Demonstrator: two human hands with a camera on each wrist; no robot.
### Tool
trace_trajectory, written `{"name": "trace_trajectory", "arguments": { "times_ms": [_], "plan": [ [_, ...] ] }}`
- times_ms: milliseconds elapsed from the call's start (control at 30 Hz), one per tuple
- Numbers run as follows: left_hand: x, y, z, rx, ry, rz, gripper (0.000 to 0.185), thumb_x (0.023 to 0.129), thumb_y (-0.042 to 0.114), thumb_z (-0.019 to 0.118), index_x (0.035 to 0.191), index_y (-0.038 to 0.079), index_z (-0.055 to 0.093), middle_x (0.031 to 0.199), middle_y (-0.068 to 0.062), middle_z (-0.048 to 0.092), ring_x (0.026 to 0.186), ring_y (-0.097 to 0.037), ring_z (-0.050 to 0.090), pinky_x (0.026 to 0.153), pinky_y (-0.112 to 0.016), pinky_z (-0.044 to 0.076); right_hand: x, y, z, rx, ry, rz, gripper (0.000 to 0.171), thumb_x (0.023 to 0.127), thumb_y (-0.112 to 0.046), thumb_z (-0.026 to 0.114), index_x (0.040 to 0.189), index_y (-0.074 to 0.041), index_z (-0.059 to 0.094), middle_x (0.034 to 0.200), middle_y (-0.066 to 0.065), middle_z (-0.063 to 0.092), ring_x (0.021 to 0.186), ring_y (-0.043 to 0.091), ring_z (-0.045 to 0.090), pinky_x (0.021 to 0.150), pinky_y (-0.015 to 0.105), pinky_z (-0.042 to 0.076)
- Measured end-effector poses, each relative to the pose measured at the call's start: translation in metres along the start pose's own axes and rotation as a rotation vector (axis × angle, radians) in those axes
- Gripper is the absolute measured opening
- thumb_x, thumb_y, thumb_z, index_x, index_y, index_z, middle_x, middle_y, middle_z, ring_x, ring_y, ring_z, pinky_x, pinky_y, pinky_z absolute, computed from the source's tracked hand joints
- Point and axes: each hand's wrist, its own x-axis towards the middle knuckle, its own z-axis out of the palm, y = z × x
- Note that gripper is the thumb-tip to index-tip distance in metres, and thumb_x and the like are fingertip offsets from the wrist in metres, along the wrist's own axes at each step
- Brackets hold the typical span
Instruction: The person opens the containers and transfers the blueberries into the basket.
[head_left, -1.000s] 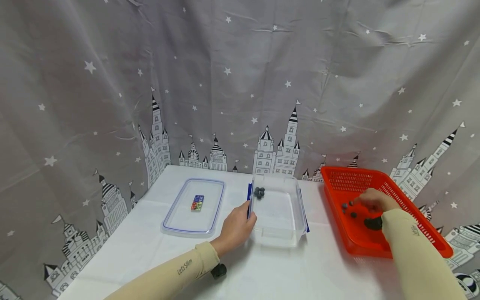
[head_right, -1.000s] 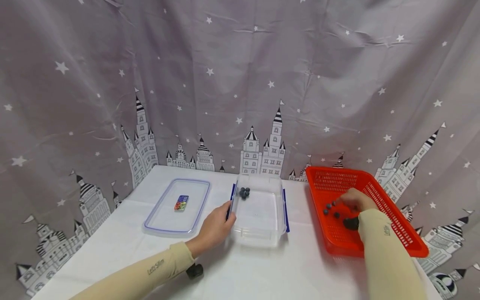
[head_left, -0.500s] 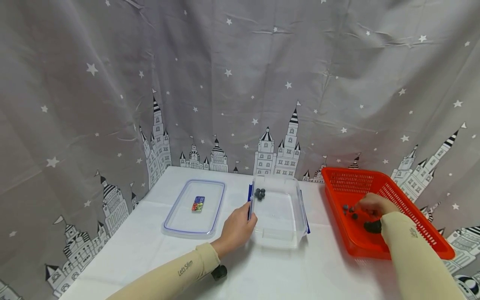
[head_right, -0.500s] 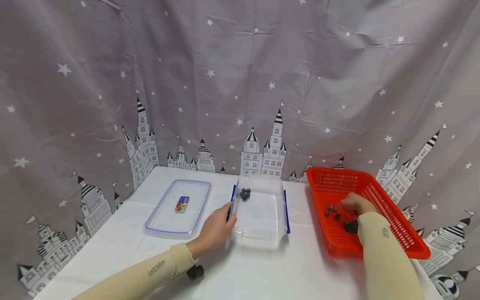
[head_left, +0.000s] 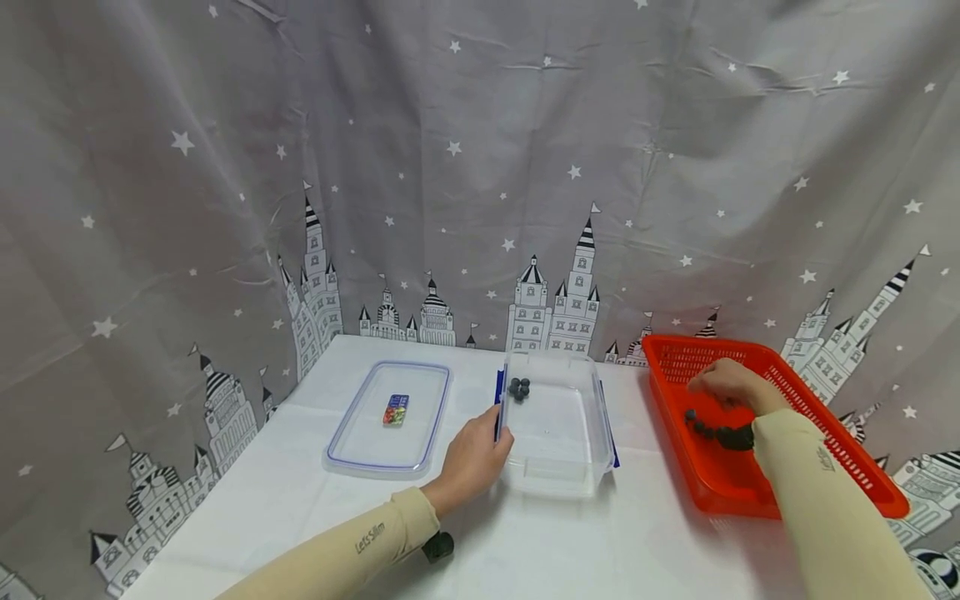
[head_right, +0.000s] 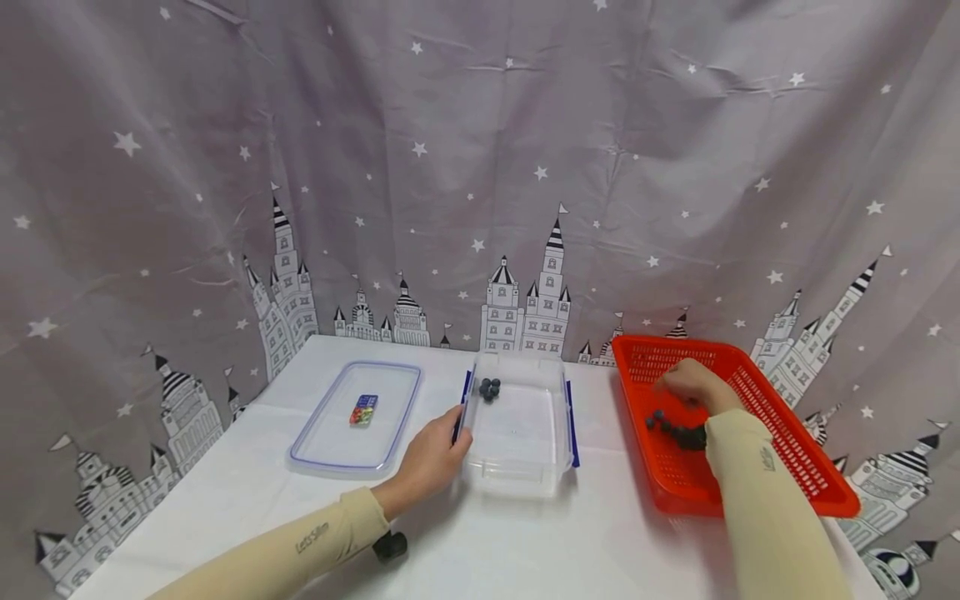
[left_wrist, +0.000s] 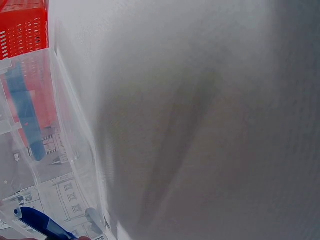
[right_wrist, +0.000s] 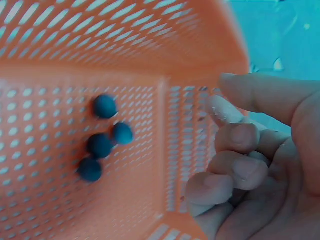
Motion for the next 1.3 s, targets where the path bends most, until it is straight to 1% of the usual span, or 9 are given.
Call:
{"name": "trace_trajectory", "arguments": {
  "times_ms": [100, 200, 333, 467, 533, 600, 733, 1033, 1300],
  "plan": [
    [-0.001, 0.000, 0.000, 0.001, -0.002, 0.000, 0.051, 0.101, 0.027, 0.048, 0.145, 0.000, 0.052, 0.128, -0.018, 0.067, 0.115, -0.031, 0.065, 0.094, -0.048, 0.054, 0.004, -0.012, -0.001, 0.034, 0.029, -0.015, 0.028, 0.096, -0.019, 0.064, 0.103, 0.007, 0.070, 0.056, -0.005, 0.039, 0.048, 0.012, 0.040, 0.050, 0.027, 0.040],
    [0.000, 0.000, 0.000, 0.001, 0.000, 0.001, 0.051, 0.101, 0.027, 0.048, 0.145, 0.001, 0.052, 0.128, -0.017, 0.067, 0.115, -0.030, 0.066, 0.094, -0.048, 0.054, 0.006, -0.024, -0.001, 0.046, 0.055, -0.032, 0.040, 0.097, -0.022, 0.065, 0.120, 0.010, 0.066, 0.067, -0.003, 0.052, 0.047, 0.010, 0.038, 0.050, 0.026, 0.040],
    [0.000, 0.000, 0.000, -0.001, 0.000, 0.002, 0.051, 0.102, 0.028, 0.047, 0.145, 0.001, 0.052, 0.127, -0.016, 0.068, 0.114, -0.029, 0.066, 0.094, -0.047, 0.054, 0.006, -0.043, 0.000, 0.030, 0.074, -0.056, 0.049, 0.097, -0.025, 0.063, 0.131, 0.009, 0.060, 0.074, -0.001, 0.058, 0.047, 0.012, 0.036, 0.051, 0.029, 0.041],
    [0.001, 0.000, 0.000, 0.003, -0.002, 0.004, 0.051, 0.102, 0.028, 0.047, 0.145, 0.001, 0.051, 0.128, -0.017, 0.067, 0.116, -0.030, 0.065, 0.095, -0.047, 0.054, 0.007, -0.063, 0.003, 0.036, 0.082, -0.065, 0.050, 0.098, -0.028, 0.063, 0.133, 0.007, 0.059, 0.066, -0.003, 0.045, 0.053, 0.015, 0.035, 0.058, 0.033, 0.042],
    [0.001, 0.000, 0.001, 0.006, -0.002, 0.003, 0.052, 0.102, 0.028, 0.047, 0.145, 0.000, 0.051, 0.129, -0.017, 0.067, 0.116, -0.030, 0.065, 0.095, -0.047, 0.054, 0.008, -0.071, 0.004, 0.039, 0.093, -0.072, 0.050, 0.098, -0.030, 0.064, 0.132, 0.005, 0.060, 0.077, -0.003, 0.050, 0.059, 0.014, 0.036, 0.062, 0.034, 0.041],
    [0.001, 0.000, 0.001, 0.008, -0.002, 0.000, 0.052, 0.102, 0.028, 0.047, 0.145, 0.000, 0.051, 0.129, -0.017, 0.067, 0.116, -0.030, 0.065, 0.095, -0.047, 0.054, 0.012, -0.077, 0.007, 0.052, 0.098, -0.073, 0.047, 0.097, -0.030, 0.064, 0.131, 0.003, 0.062, 0.076, 0.002, 0.049, 0.058, 0.013, 0.034, 0.061, 0.034, 0.039],
    [0.001, 0.000, 0.001, 0.015, -0.004, -0.008, 0.052, 0.101, 0.028, 0.047, 0.145, 0.001, 0.051, 0.128, -0.017, 0.067, 0.115, -0.030, 0.065, 0.095, -0.047, 0.054, 0.018, -0.087, 0.013, 0.061, 0.096, -0.077, 0.044, 0.096, -0.029, 0.065, 0.130, -0.001, 0.065, 0.090, 0.007, 0.057, 0.055, 0.014, 0.034, 0.058, 0.032, 0.038],
    [0.001, 0.001, 0.000, 0.013, -0.013, -0.014, 0.051, 0.102, 0.028, 0.047, 0.146, 0.002, 0.050, 0.128, -0.017, 0.067, 0.115, -0.029, 0.065, 0.094, -0.047, 0.054, 0.030, -0.109, 0.032, 0.095, 0.049, -0.076, 0.044, 0.097, -0.028, 0.065, 0.131, 0.000, 0.064, 0.093, 0.005, 0.057, 0.052, 0.014, 0.035, 0.053, 0.026, 0.038],
    [0.001, 0.001, 0.000, 0.009, -0.014, -0.016, 0.052, 0.102, 0.029, 0.046, 0.146, 0.002, 0.050, 0.128, -0.016, 0.067, 0.114, -0.028, 0.066, 0.094, -0.047, 0.054, 0.042, -0.132, 0.052, 0.124, 0.020, -0.101, 0.037, 0.097, -0.024, 0.065, 0.126, -0.001, 0.067, 0.062, -0.004, 0.038, 0.050, 0.011, 0.034, 0.052, 0.023, 0.035]
  ]
}}
